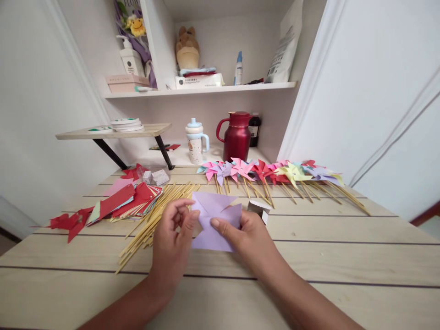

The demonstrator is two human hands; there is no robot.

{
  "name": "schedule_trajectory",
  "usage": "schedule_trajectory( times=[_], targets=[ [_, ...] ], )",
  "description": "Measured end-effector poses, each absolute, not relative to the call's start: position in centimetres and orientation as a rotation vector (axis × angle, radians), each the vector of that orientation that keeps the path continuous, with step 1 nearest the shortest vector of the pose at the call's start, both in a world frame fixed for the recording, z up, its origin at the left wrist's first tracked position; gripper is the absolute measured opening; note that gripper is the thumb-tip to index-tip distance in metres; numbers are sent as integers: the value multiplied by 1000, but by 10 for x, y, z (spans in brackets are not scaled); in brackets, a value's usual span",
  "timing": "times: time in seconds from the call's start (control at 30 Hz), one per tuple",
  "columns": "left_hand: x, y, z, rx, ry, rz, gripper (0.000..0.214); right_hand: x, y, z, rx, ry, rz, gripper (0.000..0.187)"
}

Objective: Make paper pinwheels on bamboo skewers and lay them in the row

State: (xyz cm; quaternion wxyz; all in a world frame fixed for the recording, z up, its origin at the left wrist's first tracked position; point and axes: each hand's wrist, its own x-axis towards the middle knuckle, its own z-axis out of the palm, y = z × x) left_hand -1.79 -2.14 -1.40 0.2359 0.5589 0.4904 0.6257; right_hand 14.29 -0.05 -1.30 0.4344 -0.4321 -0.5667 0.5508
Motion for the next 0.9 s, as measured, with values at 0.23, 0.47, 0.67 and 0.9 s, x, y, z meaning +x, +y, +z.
schedule_trajectory(
  times=[0.23,0.47,0.67,0.9],
  targets=[
    [-24,-13,-8,1039,1177,1439,51,141,1,-7,-1027,-1171,1502,36],
    [-22,-17,0,973,814,1234,44,142,4,-14,-1037,-1214,1448,35],
    [-23,-18,-2,944,1017,1186,26,142,4,-17,-1054,-1310,1463,35],
    [-25,-16,-5,915,1056,1240,27,143,3,-19,-1065,-1409,1473,36]
  ],
)
